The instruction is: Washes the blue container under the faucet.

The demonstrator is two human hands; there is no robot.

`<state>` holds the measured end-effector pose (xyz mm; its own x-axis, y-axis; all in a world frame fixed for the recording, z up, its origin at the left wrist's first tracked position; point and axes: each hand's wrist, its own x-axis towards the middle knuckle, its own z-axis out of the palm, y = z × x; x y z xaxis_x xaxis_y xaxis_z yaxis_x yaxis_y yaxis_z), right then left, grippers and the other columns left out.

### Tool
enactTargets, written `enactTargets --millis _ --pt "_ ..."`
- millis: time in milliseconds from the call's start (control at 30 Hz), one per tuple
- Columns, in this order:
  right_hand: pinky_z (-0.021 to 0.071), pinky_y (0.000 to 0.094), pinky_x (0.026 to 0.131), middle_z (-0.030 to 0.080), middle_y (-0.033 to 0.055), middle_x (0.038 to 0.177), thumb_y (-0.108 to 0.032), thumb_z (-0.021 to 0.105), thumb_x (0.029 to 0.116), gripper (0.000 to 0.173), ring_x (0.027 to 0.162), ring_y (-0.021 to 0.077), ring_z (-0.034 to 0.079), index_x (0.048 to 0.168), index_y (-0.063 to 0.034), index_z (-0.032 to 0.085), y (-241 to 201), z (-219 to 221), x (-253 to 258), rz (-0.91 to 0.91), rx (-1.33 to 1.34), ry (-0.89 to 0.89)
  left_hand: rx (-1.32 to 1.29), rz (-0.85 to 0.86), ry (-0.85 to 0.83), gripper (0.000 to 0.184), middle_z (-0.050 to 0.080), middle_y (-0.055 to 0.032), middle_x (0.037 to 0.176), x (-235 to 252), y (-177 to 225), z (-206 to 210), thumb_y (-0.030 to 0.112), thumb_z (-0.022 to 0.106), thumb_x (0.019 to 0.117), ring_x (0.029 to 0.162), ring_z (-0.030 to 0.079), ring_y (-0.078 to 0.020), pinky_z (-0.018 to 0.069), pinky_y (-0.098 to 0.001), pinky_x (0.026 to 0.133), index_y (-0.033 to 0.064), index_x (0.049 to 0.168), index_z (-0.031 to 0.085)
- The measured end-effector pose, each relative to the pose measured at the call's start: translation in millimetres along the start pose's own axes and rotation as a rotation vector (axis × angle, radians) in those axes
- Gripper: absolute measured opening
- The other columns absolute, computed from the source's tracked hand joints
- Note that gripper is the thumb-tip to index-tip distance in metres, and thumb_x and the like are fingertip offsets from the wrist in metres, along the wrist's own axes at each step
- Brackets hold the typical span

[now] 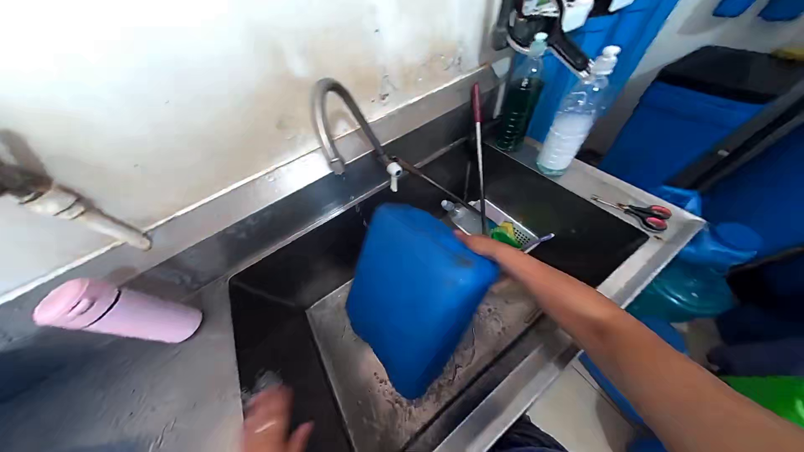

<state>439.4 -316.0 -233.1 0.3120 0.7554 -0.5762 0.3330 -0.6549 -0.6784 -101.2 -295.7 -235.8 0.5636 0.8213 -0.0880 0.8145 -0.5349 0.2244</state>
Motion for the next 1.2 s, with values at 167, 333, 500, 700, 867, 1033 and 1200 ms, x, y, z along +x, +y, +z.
enactTargets --millis 167,333,500,700,867,1033,1200 --pt "0.0383 0.0686 0.106 0.061 0.0322 0.131 -0.054 0.055 0.1018 0.068 0.128 0.0494 0.055 0.138 0.0033 0.057 -135 76 -40 -0.748 -0.687 -0.154 -0.575 0.197 -0.806 0.051 0.043 -0.0214 0.158 96 228 43 0.024 0.046 0.1094 0.148 0.041 -0.0331 0.0300 -0.0472 0.123 -0.0014 0.153 0.044" --pt "0.0396 0.0657 0.104 0.062 0.0305 0.130 -0.052 0.061 0.0994 0.066 0.125 0.0487 0.057 0.141 -0.0011 0.057 -137 74 -59 -0.919 -0.883 -0.113 -0.972 0.018 -0.491 0.075 0.023 -0.0291 0.165 58 243 50 0.037 0.038 0.1040 0.153 0.029 -0.0350 0.0302 -0.0464 0.122 -0.0085 0.159 0.017" --pt "0.0296 0.0631 0.119 0.036 0.0307 0.159 -0.054 0.037 0.1076 0.077 0.148 0.0456 0.037 0.159 0.0032 0.028 -103 76 -57 -0.154 -0.155 -0.013 -0.917 -0.003 0.204 0.088 0.001 -0.0391 0.164 48 214 -9 0.049 0.043 0.0962 0.154 0.007 -0.0518 0.0166 -0.0616 0.122 -0.0105 0.158 0.021" --pt "0.0169 0.0706 0.118 0.030 0.0282 0.163 -0.028 0.043 0.1074 0.059 0.152 0.0478 0.026 0.159 -0.0028 0.033 -118 143 -124 -0.584 -0.423 0.233 0.044 -0.136 -0.024 0.075 0.034 -0.0296 0.160 199 187 -140 0.061 0.048 0.1017 0.149 0.030 -0.0503 0.0273 -0.0738 0.112 0.0092 0.155 0.044" --pt "0.0401 0.0611 0.110 0.060 0.0260 0.139 -0.015 0.047 0.1002 0.038 0.136 0.0433 0.052 0.125 0.0046 0.068 -137 108 -106 -1.126 -0.174 0.306 0.033 0.125 0.011 0.047 0.053 -0.0326 0.143 216 202 -104 0.023 0.065 0.0987 0.140 0.042 -0.0505 0.0277 -0.0673 0.115 -0.0027 0.137 0.060" --pt "0.0339 0.0685 0.108 0.063 0.0181 0.138 -0.023 0.039 0.1074 0.042 0.136 0.0442 0.049 0.129 -0.0089 0.072 -112 80 -75 -1.069 -0.604 -0.046 0.042 0.959 0.240 0.028 0.068 -0.0165 0.131 100 162 -33 0.011 0.076 0.0766 0.135 0.055 -0.0398 0.0392 -0.0632 0.113 0.0073 0.105 0.075" --pt "0.0337 0.0685 0.111 0.054 0.0285 0.145 -0.042 0.079 0.0852 0.061 0.139 0.0474 0.047 0.120 0.0069 0.067 -96 87 -59 -1.093 -0.433 0.029 -0.021 0.209 0.127 0.060 0.050 -0.0308 0.147 110 163 -94 0.040 0.064 0.0967 0.144 0.038 -0.0513 0.0233 -0.0722 0.116 0.0012 0.142 0.057"
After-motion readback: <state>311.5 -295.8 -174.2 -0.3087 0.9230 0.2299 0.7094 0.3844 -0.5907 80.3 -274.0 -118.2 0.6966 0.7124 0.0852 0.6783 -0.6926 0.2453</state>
